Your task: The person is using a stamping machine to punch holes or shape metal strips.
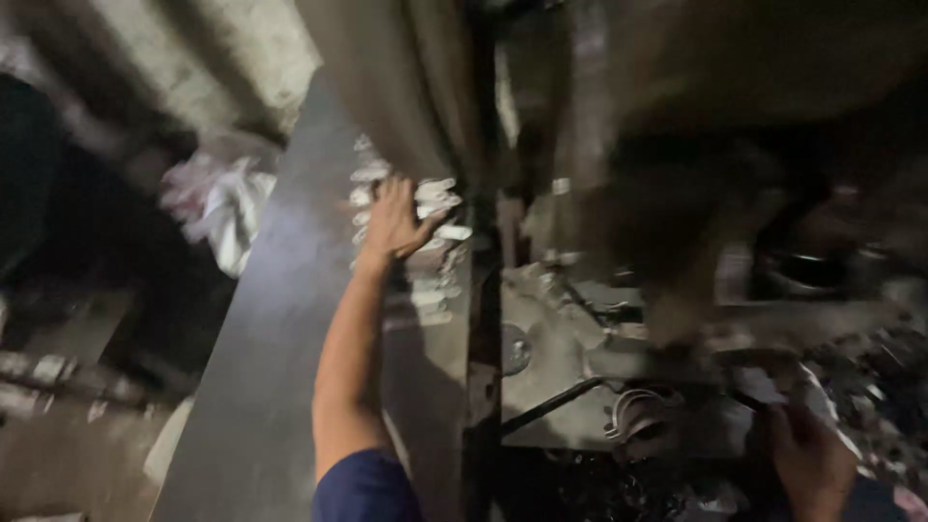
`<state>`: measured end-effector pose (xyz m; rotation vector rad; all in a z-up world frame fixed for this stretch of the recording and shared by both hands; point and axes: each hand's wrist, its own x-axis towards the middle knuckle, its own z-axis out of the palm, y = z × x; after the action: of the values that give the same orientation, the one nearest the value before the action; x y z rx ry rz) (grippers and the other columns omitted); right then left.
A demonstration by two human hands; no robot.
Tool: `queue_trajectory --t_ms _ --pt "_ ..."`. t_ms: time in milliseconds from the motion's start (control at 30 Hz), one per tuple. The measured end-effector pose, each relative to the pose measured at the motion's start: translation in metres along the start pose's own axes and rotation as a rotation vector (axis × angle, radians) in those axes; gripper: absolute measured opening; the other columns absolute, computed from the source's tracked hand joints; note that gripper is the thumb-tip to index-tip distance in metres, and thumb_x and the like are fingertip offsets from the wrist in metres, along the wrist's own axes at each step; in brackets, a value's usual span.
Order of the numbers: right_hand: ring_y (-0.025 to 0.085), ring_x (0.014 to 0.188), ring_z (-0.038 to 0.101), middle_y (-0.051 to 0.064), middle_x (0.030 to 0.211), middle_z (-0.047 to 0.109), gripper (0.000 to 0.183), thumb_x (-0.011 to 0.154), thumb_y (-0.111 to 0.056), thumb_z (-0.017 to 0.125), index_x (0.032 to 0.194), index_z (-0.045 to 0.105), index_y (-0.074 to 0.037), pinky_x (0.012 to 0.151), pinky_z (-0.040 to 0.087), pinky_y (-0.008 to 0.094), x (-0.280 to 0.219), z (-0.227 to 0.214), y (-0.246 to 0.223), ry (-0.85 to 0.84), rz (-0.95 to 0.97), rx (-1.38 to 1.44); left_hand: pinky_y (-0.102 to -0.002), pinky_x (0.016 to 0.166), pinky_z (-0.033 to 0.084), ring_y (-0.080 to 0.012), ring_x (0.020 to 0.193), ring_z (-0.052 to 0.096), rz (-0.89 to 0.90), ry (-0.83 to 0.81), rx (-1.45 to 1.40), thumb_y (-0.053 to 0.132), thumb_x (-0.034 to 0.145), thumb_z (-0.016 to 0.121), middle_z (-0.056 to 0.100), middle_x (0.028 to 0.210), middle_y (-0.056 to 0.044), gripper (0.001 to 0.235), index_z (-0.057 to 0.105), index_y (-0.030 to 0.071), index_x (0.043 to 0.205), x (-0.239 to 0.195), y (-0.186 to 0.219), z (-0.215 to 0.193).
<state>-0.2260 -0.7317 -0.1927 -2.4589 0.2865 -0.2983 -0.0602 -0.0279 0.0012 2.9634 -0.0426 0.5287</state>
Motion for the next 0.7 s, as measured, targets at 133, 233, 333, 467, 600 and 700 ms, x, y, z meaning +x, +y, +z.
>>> queue_trajectory --t_ms 133,233,333,467,600,700 --pt "0.030 0.076 0.068 0.014 0.086 0.073 0.032 0.108 -0.034 0.067 0.106 0.079 -0.004 0.078 0.056 0.042 0.057 0.046 0.053 -0.142 -0.099 -0.345 -0.063 0.122 0.018 -0.0467 0.149 0.027 0.053 0.129 -0.097 0.064 0.090 0.063 0.033 0.158 -0.033 0.095 0.042 -0.009 0.147 -0.042 -0.003 0.005" --pt "0.030 0.076 0.066 0.014 0.086 0.071 0.031 0.107 -0.033 0.064 0.107 0.076 -0.004 0.079 0.055 0.044 0.087 0.065 0.036 -0.232 -0.155 -0.330 -0.064 0.121 0.017 -0.0454 0.150 0.026 0.053 0.078 -0.017 0.065 0.092 0.059 0.031 0.160 -0.031 0.091 0.041 -0.005 0.147 -0.061 0.010 0.000" --pt "0.030 0.076 0.063 0.015 0.086 0.068 0.031 0.106 -0.031 0.060 0.108 0.073 -0.004 0.081 0.054 0.045 0.094 0.070 0.037 -0.288 -0.136 -0.313 -0.064 0.123 0.018 -0.0446 0.152 0.027 0.010 0.019 -0.014 0.063 0.099 0.053 0.031 0.163 -0.029 0.081 0.042 0.001 0.150 -0.079 0.021 -0.004" --pt "0.029 0.076 0.060 0.015 0.086 0.065 0.031 0.105 -0.030 0.056 0.109 0.070 -0.003 0.082 0.053 0.048 0.072 0.045 0.070 -0.327 -0.023 -0.304 -0.067 0.126 0.018 -0.0445 0.153 0.026 -0.100 0.028 -0.043 0.065 0.099 0.054 0.028 0.162 -0.029 0.087 0.037 0.005 0.160 -0.084 0.027 0.000" --pt "0.029 0.076 0.057 0.016 0.085 0.063 0.031 0.104 -0.029 0.052 0.110 0.067 -0.003 0.084 0.053 0.050 0.046 0.017 0.054 -0.340 0.067 -0.297 -0.069 0.117 0.018 -0.0441 0.154 0.019 0.003 0.018 0.029 0.064 0.090 0.057 0.018 0.166 -0.029 0.090 0.035 0.008 0.158 -0.054 0.018 0.007" --pt "0.030 0.082 0.064 0.018 0.092 0.069 0.035 0.111 -0.033 0.060 0.116 0.074 -0.001 0.087 0.055 0.049 0.007 -0.016 -0.009 -0.106 0.024 -0.203 -0.069 0.120 0.019 -0.0416 0.157 0.017 0.006 0.021 0.050 0.066 0.094 0.055 0.017 0.168 -0.027 0.090 0.035 0.010 0.160 -0.069 0.017 0.009"
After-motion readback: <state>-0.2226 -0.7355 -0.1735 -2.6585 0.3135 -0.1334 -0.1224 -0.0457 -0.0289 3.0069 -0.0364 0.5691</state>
